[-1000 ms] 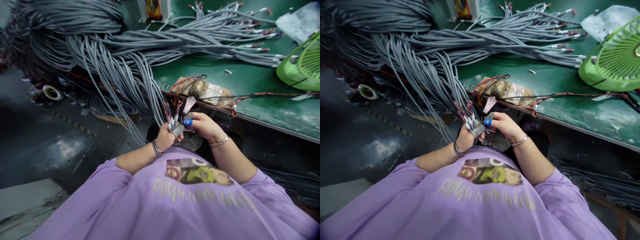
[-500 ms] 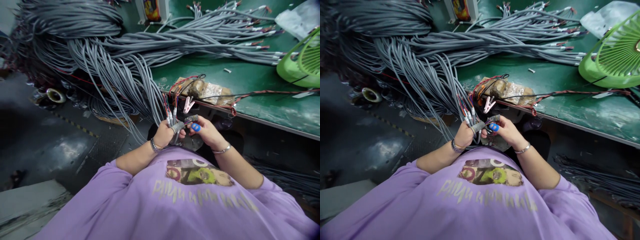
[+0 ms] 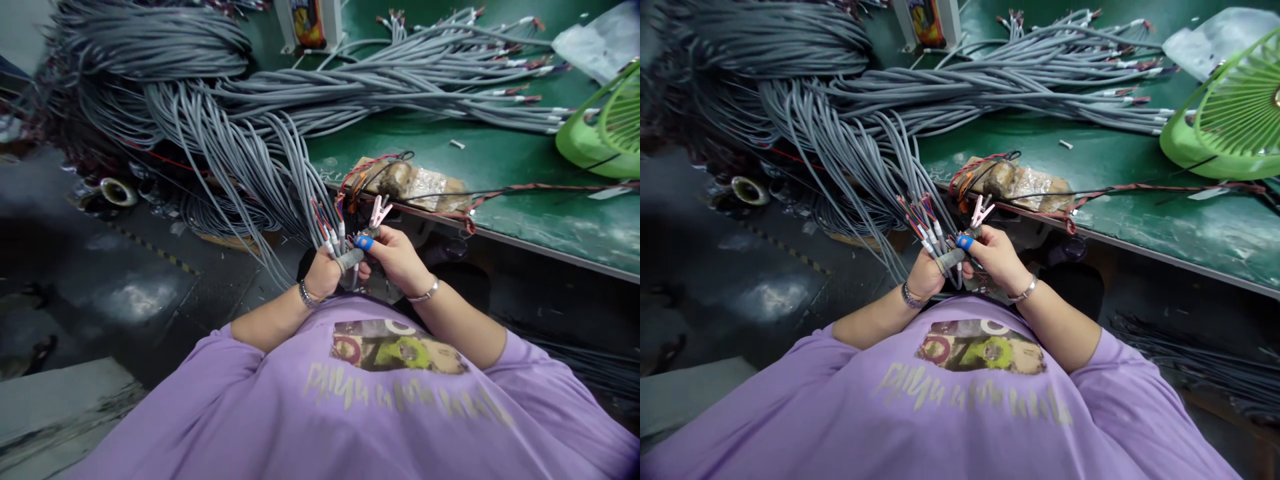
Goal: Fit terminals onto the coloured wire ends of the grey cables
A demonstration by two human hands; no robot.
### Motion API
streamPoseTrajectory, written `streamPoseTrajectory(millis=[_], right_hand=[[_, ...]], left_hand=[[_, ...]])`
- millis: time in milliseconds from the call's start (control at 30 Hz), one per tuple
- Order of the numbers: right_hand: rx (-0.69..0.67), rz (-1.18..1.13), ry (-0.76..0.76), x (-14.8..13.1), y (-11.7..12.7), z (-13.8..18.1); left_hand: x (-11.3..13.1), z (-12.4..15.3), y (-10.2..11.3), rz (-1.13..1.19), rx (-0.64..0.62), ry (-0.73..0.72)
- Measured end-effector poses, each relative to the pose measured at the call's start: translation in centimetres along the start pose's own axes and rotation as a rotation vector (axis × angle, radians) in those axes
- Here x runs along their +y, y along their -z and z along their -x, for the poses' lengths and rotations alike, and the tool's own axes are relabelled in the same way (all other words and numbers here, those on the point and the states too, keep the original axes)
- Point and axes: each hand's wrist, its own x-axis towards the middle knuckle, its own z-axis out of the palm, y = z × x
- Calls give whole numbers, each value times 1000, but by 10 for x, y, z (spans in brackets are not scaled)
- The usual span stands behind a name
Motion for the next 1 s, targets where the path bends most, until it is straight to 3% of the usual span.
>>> streamPoseTrajectory(millis=[267,533,767,1000], right_hand=[[214,53,87,6,8,4],[165,56,34,12,19,4],[-55,-35,38,8,12,0],[33,-106,38,14,4,3]], left_hand=[[2,-2,-10,154,139,-12],[-2,-4,-12,101,209,-11],[0,-4,-12,56,165,8],[-1,-4,-13,62,173,-19]])
